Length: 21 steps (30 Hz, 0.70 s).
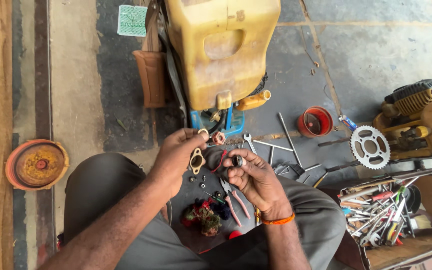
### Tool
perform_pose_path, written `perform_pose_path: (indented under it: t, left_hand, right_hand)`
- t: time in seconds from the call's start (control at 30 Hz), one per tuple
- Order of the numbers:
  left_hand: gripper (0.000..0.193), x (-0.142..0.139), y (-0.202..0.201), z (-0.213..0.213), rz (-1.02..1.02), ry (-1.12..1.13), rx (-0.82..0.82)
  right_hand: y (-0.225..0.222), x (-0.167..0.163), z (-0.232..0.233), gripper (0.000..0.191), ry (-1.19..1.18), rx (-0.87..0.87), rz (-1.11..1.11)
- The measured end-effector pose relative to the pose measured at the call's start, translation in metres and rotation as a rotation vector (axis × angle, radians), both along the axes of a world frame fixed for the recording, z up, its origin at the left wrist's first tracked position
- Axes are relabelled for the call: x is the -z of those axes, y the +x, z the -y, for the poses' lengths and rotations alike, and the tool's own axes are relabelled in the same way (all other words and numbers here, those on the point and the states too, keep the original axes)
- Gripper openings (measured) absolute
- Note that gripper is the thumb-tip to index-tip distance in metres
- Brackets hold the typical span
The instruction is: The person sits on the floor and works on a small engine carburetor, using a screwdriver to loosen its parts and pliers to handle small fittings. They wipe and clean the carburetor body with a cloth and handle small screws and gaskets while reassembling it.
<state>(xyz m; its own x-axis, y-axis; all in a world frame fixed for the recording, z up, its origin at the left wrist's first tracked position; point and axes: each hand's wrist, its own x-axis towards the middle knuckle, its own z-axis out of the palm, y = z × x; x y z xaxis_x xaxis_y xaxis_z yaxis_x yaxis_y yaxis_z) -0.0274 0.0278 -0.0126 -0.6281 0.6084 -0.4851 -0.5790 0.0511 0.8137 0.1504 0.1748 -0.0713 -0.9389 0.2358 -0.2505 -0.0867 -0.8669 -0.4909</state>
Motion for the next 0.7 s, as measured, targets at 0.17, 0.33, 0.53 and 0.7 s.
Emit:
perform_pose_path:
  t: [0.17,0.33,0.53,0.7]
  left_hand:
    - [0.023,0.005,0.009,-0.003,-0.025,-0.006,0.131]
    - [0.026,0.011,0.017,-0.008,-0.088,0.007,0.197]
    - [0.022,0.015,0.019,-0.010,-0.136,0.023,0.272]
    - [0.024,0.013,0.020,-0.009,-0.169,-0.020,0.315]
  right_hand:
    - [-0.001,0.011,-0.003,0.029,-0.034,-0.026,-0.029]
    - [-0.004,0.025,0.000,0.025,-0.085,-0.037,-0.035]
    - [-0.007,0.032,0.002,0.013,-0.163,-0.059,0.014]
    - [-0.008,0.040,0.002,0.015,-0.166,-0.105,-0.077]
